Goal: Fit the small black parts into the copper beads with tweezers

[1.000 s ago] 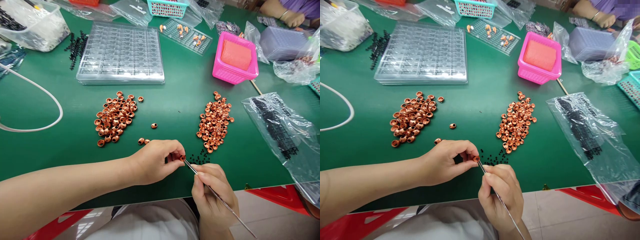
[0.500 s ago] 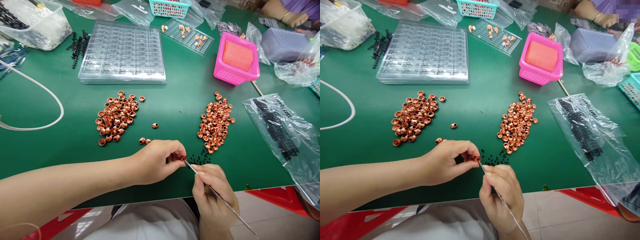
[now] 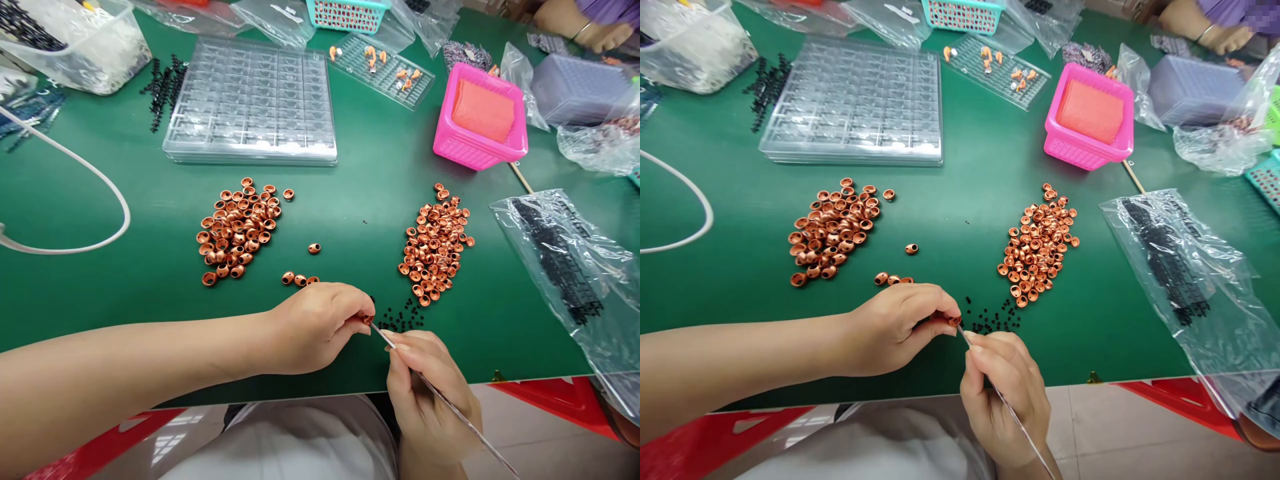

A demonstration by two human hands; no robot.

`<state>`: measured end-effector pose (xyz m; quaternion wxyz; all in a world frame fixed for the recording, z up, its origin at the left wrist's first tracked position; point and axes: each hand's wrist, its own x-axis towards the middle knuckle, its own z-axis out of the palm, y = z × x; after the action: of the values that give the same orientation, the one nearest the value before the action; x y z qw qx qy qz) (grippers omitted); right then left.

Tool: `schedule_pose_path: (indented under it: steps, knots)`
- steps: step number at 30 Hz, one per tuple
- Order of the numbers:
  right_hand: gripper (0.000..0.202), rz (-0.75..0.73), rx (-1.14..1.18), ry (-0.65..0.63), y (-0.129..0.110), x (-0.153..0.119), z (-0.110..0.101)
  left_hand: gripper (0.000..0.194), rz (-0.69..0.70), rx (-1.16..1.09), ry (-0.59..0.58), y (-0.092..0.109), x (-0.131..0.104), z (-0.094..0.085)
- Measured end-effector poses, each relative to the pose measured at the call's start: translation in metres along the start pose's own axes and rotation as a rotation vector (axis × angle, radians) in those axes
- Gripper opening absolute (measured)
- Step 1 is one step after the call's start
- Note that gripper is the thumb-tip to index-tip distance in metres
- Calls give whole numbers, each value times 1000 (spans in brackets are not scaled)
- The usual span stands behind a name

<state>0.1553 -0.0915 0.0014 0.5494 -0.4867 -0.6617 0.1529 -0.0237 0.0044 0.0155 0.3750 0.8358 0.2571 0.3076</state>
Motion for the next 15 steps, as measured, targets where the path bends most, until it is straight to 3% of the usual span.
schedule_pose_path:
  steps: [6,15]
  knots:
    - [46,-7,-23,-22,0,1,-1,4,-8,21,3,1,0,1]
    - [48,-10,-70,-51,1,3,-1,11,-74,37,-108,4,2,-1]
